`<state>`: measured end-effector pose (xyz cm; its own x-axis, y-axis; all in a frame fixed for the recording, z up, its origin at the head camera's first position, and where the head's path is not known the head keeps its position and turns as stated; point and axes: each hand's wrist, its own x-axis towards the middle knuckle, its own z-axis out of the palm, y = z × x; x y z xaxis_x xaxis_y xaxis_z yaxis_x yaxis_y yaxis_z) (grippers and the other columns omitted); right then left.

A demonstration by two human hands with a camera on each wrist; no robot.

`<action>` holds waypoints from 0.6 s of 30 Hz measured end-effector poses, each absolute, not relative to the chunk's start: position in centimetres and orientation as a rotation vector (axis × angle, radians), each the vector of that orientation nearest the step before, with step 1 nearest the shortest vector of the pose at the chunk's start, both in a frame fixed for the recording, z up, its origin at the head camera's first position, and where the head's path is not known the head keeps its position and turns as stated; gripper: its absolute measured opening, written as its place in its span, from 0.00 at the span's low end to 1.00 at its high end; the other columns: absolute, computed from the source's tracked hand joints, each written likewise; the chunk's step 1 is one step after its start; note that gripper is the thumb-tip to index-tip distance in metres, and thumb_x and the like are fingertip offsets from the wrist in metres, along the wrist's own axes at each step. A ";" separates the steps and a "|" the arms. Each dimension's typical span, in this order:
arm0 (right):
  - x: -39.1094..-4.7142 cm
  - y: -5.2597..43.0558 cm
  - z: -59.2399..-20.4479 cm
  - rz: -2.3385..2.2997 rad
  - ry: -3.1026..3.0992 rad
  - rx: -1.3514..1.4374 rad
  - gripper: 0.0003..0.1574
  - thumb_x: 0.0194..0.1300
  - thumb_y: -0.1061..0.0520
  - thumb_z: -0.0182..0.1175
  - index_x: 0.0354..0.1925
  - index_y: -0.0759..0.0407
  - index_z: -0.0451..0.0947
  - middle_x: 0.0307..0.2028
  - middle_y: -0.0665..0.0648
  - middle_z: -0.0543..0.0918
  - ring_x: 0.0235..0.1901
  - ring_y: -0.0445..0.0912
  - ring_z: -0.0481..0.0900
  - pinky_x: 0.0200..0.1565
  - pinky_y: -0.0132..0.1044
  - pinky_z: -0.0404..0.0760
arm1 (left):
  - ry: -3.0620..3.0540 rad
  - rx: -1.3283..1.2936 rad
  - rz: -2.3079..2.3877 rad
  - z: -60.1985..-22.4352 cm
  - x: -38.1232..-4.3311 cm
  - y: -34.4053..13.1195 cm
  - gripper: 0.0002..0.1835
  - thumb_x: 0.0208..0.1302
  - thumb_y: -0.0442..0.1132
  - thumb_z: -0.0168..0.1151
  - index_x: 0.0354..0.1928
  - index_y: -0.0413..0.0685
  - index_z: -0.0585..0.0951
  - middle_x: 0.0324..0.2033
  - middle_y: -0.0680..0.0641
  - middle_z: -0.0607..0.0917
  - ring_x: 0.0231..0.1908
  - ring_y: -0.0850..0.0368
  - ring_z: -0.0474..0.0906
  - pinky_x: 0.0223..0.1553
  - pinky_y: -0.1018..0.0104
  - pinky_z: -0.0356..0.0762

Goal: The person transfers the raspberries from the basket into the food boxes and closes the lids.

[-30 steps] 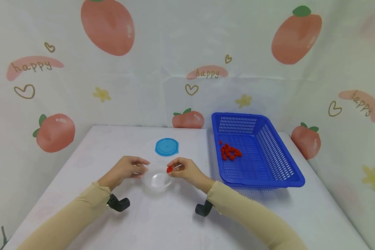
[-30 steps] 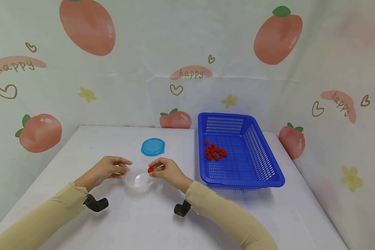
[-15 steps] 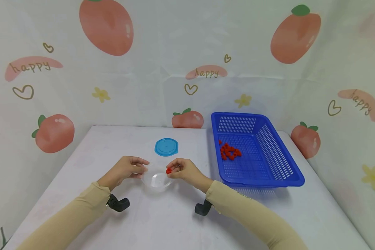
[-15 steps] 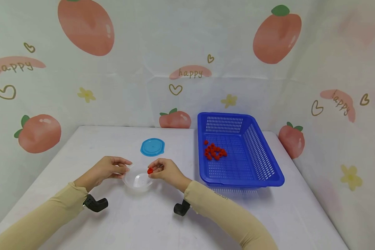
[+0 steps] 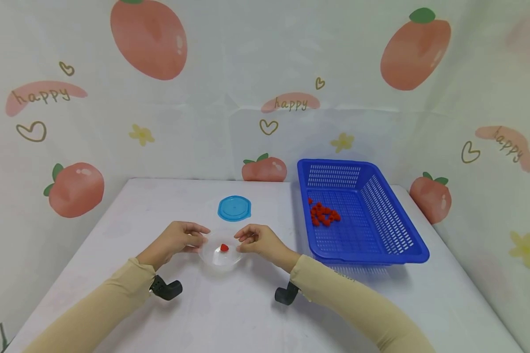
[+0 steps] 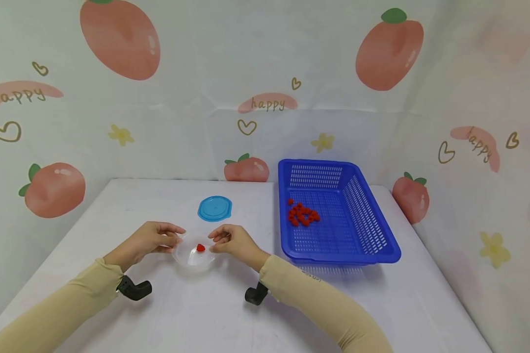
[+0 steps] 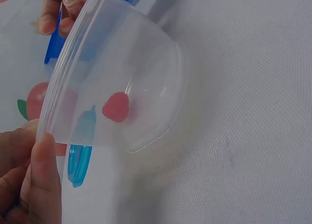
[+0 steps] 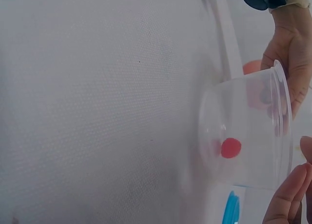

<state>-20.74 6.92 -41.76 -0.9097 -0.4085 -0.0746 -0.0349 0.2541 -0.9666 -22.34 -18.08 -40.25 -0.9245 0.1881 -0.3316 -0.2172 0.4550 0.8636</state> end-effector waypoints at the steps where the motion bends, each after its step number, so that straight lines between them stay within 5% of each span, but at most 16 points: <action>1: -20.7 6.9 -41.7 -1.697 2.222 -0.405 0.20 0.55 0.66 0.68 0.47 0.71 0.78 0.44 0.71 0.80 0.32 0.41 0.75 0.36 0.25 0.77 | 2.327 -0.026 1.466 -40.2 -22.3 -18.1 0.19 0.60 0.30 0.64 0.54 0.32 0.79 0.33 0.46 0.80 0.31 0.59 0.78 0.36 0.67 0.85; 18: -20.3 7.2 -40.5 -1.683 2.216 -0.396 0.21 0.58 0.65 0.65 0.50 0.72 0.77 0.44 0.70 0.80 0.34 0.44 0.76 0.38 0.27 0.79 | 2.333 -0.029 1.468 -40.2 -22.2 -18.0 0.18 0.61 0.29 0.63 0.54 0.32 0.79 0.33 0.46 0.81 0.31 0.59 0.78 0.36 0.67 0.85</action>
